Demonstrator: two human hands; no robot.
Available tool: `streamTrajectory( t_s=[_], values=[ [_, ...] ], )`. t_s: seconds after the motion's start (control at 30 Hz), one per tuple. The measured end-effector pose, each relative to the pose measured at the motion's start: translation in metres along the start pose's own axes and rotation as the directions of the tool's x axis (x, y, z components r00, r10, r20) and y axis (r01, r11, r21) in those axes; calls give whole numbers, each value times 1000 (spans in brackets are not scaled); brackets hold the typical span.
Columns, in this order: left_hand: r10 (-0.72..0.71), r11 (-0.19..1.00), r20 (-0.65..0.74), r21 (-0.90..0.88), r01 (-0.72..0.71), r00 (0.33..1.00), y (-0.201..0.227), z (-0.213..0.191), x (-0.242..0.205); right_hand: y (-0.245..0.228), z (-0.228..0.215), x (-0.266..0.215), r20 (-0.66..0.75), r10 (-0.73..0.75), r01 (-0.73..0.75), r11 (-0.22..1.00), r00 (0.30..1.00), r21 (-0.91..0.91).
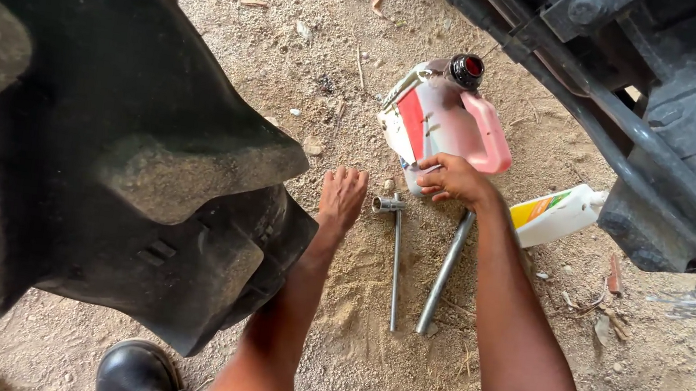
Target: Performing engine maintenance and repairs on a tractor, including draining/handling fluids and adjusting internal mechanical components.
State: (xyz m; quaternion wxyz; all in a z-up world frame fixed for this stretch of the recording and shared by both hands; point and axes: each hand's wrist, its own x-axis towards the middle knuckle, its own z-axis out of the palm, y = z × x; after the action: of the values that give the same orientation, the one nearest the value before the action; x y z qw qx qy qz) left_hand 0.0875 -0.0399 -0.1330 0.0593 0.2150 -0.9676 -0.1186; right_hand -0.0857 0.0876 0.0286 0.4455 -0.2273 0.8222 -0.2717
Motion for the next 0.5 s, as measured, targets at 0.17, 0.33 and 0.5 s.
streamTrajectory(
  t_s=[0.17, 0.33, 0.5],
  values=[
    [-18, 998, -31, -66, 16, 999, 0, -3, 5, -4, -2, -15, -32, 39, -38, 998, 999, 52],
    [-38, 983, -29, -179, 32, 999, 9, -18, 14, 4, -5, -15, -15, 53, -52, 996, 998, 73],
    [-38, 959, -104, -284, 7, 994, 26, -22, 21, 16, -6, -18, -1, 149, -149, 988, 989, -32]
  ],
)
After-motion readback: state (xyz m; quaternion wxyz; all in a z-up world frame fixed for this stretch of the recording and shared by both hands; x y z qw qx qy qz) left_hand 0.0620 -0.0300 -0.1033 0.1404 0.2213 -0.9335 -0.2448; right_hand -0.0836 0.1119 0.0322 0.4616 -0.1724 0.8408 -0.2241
